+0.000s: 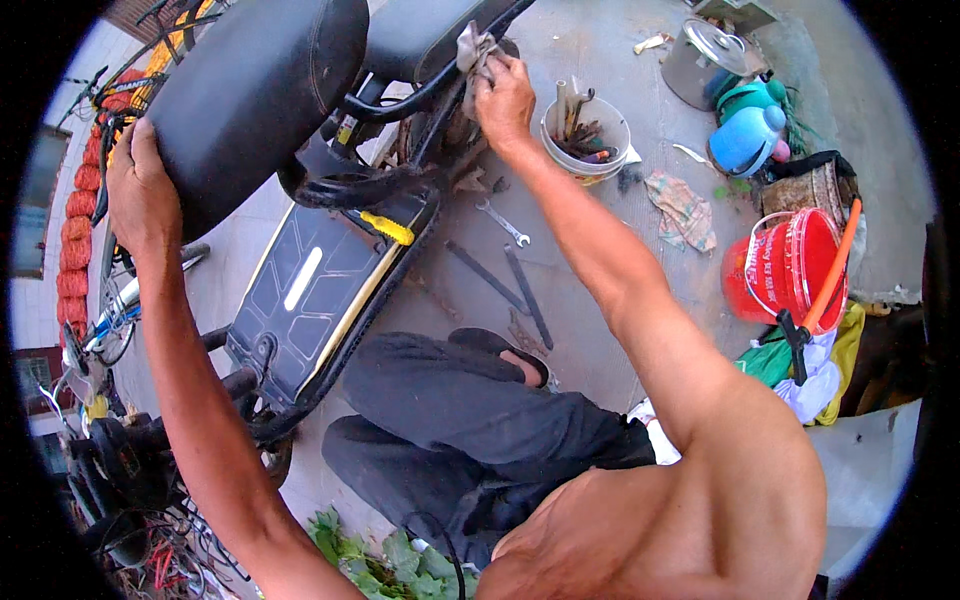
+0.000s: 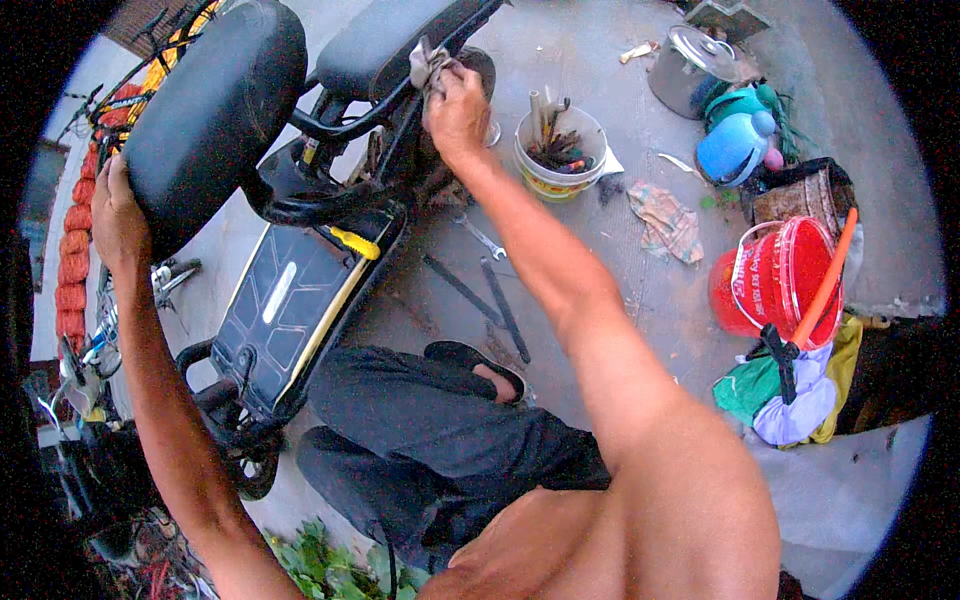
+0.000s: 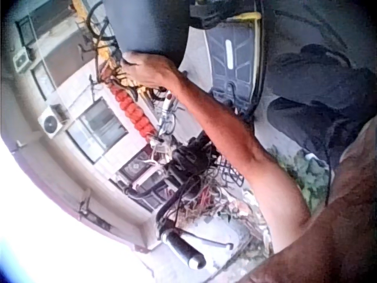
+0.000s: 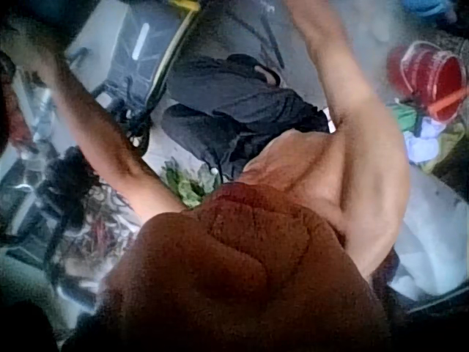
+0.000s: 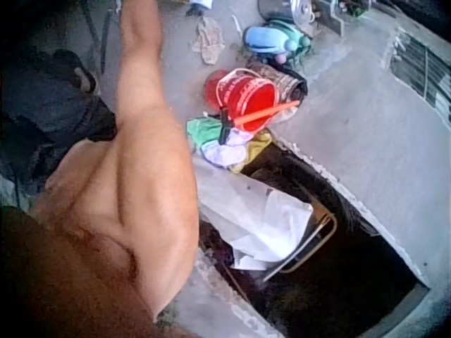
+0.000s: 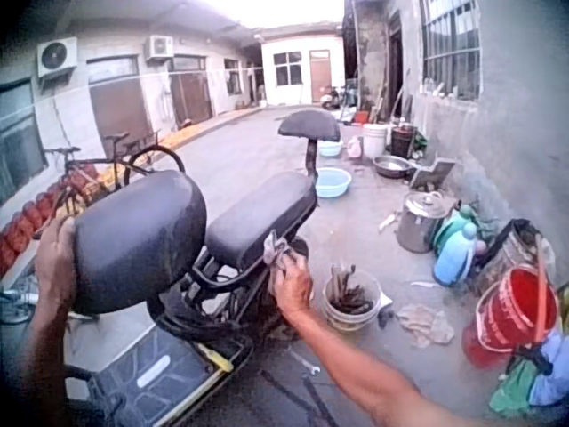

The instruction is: The person uses a yellow screwdriver to tighten screws on the floorboard of an electric scooter. They then test the handlebars and front basket by moving them. Finally, they wipe the scooter's seat with a cloth.

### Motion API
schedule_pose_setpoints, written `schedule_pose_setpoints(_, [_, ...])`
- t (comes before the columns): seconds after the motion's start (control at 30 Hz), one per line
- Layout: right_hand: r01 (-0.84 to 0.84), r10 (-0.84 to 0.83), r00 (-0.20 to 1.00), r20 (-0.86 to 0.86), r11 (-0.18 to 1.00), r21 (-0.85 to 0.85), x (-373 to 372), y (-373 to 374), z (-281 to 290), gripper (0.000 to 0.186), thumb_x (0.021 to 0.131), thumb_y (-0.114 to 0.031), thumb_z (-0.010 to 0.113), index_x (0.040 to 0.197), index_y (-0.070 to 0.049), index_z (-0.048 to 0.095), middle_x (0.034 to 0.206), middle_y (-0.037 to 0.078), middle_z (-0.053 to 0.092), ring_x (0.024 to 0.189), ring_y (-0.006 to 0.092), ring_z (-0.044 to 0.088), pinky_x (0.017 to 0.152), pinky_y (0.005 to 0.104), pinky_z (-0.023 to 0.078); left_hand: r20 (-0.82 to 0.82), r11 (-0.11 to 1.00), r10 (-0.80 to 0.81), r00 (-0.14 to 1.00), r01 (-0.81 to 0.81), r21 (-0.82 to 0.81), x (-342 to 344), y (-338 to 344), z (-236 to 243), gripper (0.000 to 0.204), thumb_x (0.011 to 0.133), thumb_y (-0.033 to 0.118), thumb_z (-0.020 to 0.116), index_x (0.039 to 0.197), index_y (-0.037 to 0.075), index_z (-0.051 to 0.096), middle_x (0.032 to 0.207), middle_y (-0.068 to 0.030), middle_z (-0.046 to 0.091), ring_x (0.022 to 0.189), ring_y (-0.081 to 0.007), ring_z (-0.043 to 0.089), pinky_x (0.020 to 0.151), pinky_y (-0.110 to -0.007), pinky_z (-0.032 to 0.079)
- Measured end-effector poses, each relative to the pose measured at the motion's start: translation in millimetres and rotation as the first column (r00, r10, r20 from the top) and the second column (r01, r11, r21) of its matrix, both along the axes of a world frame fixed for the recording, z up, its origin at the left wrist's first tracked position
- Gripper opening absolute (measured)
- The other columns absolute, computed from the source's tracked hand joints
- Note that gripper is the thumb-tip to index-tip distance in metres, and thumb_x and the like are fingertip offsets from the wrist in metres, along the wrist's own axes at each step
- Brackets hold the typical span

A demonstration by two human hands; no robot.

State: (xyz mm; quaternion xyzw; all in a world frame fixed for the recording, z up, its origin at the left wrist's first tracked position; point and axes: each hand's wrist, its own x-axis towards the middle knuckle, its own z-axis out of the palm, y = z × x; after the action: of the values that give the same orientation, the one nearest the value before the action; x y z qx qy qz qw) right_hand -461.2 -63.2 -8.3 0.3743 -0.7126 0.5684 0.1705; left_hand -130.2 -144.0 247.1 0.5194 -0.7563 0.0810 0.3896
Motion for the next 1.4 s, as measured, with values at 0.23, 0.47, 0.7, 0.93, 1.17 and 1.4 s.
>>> schedule_pose_setpoints(0.23, [-0.27,0.464,0.767,-0.444,0.86,0.433,81.3,26.7,-23.8,0.024,0.072,-0.005,0.059,0.094,-0.008,0.067,0.106,0.009,0.061,0.098,0.0302,0.06,0.074,0.0382,0.055,-0.006,0.999,-0.01,1.0,0.01,-0.047,6.2,-10.6,-3.9,0.062,0.095,0.051,0.036,0.129,0.005,0.057,0.126,-0.0202,0.059,0.118,-0.0342,0.055,0.102,-0.04,0.037])
schedule_pose_setpoints(0.47, [-0.069,0.219,0.853,-0.473,0.947,0.314,18.6,19.7,5.4,0.03,0.077,-0.002,0.055,0.102,-0.01,0.069,0.113,0.008,0.063,0.094,0.0306,0.061,0.077,0.0414,0.054,0.003,0.999,-0.031,0.999,0.031,-0.003,6.3,-1.5,-2.3,0.057,0.096,0.047,0.037,0.131,0.006,0.056,0.135,-0.0164,0.054,0.126,-0.03,0.05,0.107,-0.033,0.032])
schedule_pose_setpoints(0.7, [-0.222,0.316,0.825,-0.469,0.944,0.245,42.7,14.1,-14.0,0.024,0.075,-0.004,0.056,0.095,-0.008,0.068,0.104,0.011,0.063,0.09,0.0331,0.06,0.077,0.0413,0.053,0.256,0.991,0.056,0.965,-0.021,-0.135,14.4,-11.2,-6.4,0.046,0.1,0.032,0.031,0.13,0.007,0.055,0.136,-0.0145,0.053,0.122,-0.0319,0.053,0.103,-0.036,0.038])
schedule_pose_setpoints(0.93, [-0.469,0.479,0.871,-0.11,0.877,0.1,116.8,18.3,-48.5,0.029,0.079,-0.003,0.055,0.103,-0.006,0.07,0.105,0.014,0.068,0.097,0.0328,0.064,0.086,0.0394,0.051,0.114,0.989,-0.071,0.991,0.085,-0.121,14.4,-29.0,-10.1,0.063,0.092,0.055,0.034,0.128,0.01,0.06,0.122,-0.0217,0.061,0.117,-0.0357,0.056,0.101,-0.042,0.038])
schedule_pose_setpoints(1.17, [-0.432,0.114,0.746,0.657,0.832,0.347,67.4,79.5,-117.9,0.025,0.082,-0.01,0.064,0.105,-0.004,0.071,0.098,0.014,0.071,0.091,0.024,0.068,0.08,0.0333,0.051,0.195,0.974,-0.101,0.976,0.137,-0.178,29.3,-34.0,-1.4,0.063,0.092,0.054,0.033,0.127,0.01,0.06,0.124,-0.0183,0.061,0.117,-0.0348,0.056,0.101,-0.041,0.037])
schedule_pose_setpoints(1.4, [-0.094,0.192,-0.103,0.976,0.975,-0.202,25.4,82.7,-140.8,0.028,0.087,-0.005,0.062,0.112,0.005,0.06,0.105,0.015,0.065,0.09,0.0268,0.066,0.079,0.0399,0.055,0.083,0.998,-0.028,0.996,0.032,-0.049,6.0,-19.6,-8.6,0.058,0.094,0.05,0.031,0.128,0.012,0.06,0.126,-0.0151,0.06,0.117,-0.0307,0.056,0.101,-0.037,0.037])
